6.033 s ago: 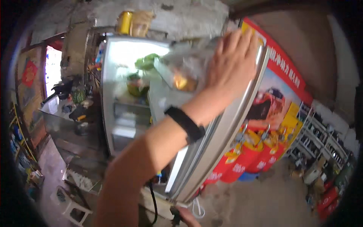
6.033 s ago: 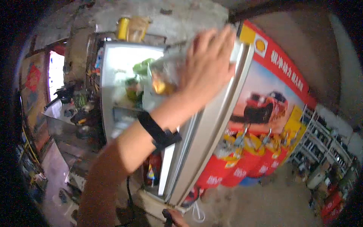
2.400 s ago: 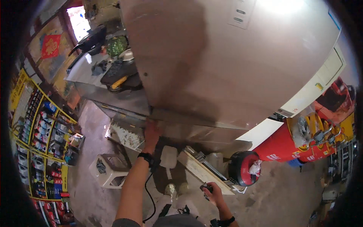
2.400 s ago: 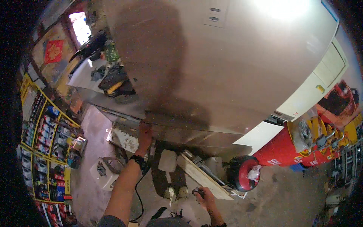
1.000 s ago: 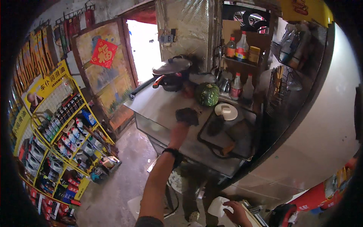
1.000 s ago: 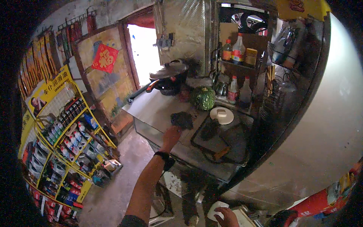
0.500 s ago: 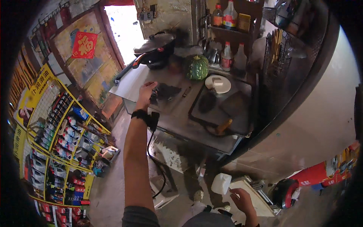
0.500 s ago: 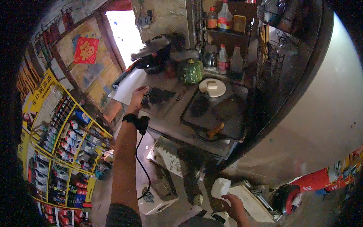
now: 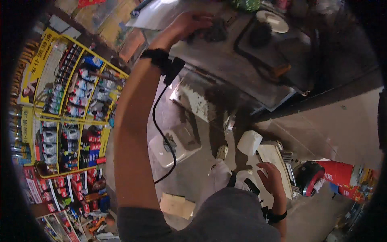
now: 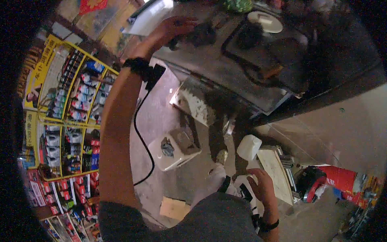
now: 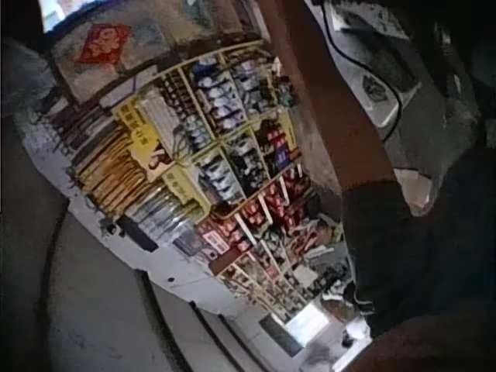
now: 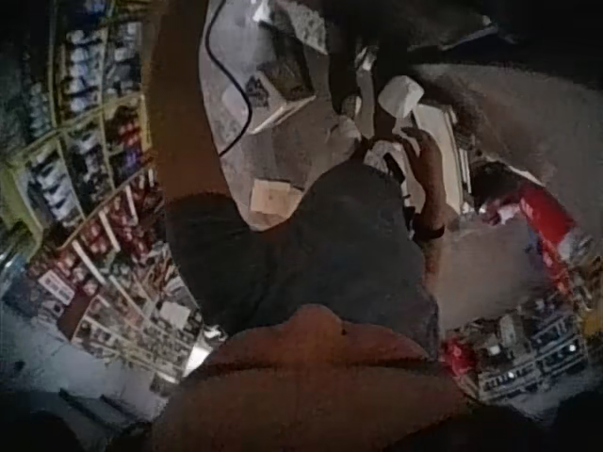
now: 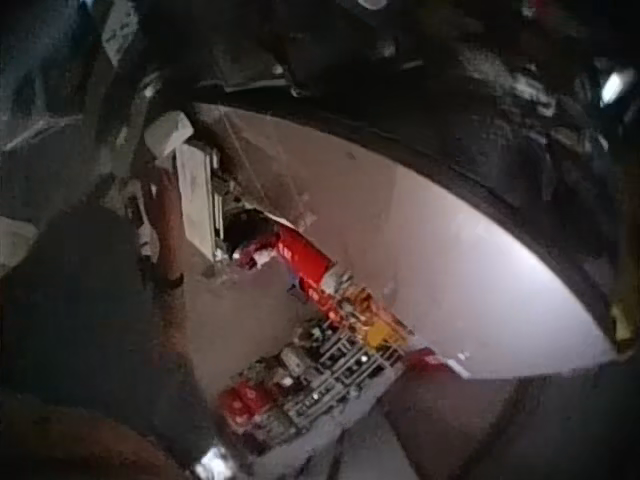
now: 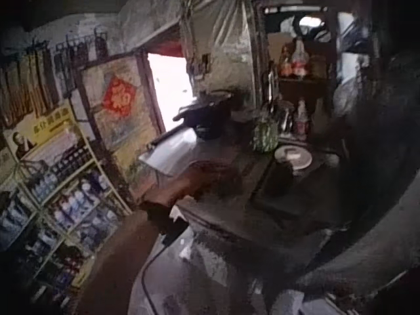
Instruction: The person scrubs the edges and corners of a refrigerator door with a small abrasive pad, then wipes the door frame and seal with a cloth. The person opens the refrigerator to access the interior seal and continues wiping the door edges and handle area.
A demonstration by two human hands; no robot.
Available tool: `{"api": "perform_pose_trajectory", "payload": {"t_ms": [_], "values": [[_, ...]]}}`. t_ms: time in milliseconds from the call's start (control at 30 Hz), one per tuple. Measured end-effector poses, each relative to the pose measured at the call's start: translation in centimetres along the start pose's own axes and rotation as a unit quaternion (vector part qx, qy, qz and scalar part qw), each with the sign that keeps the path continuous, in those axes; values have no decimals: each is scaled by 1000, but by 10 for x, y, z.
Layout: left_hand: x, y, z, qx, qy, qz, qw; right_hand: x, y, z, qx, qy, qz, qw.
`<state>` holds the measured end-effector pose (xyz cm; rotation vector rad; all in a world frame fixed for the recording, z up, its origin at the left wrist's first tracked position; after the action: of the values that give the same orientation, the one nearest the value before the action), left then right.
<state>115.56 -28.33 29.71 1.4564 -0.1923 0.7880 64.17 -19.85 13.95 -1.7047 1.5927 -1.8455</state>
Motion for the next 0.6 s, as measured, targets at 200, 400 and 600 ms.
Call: {"api": "perform_pose_trajectory", "payload": {"t_ms": [200, 400, 600], "values": [[-46, -201, -226, 272, 194, -279, 900, -28, 39, -3, -51, -45, -16, 998], [-238, -418, -533, 514, 197, 18, 835, -106, 97, -4, -93, -153, -32, 983], [-310, -531, -672, 631, 281, -22, 722, -174, 173, -20, -136, -200, -24, 970]]}}
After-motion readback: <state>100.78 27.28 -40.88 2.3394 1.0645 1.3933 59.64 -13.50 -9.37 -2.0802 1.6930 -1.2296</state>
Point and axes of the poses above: each hand's wrist, its own z-axis towards the middle knuckle, its own x-axis out of the back of the hand, y = z × x, the point moved 8 cm from there along z, towards the middle knuckle, and after that the axes turned 2 degrees about x, right-handed, at the moved point
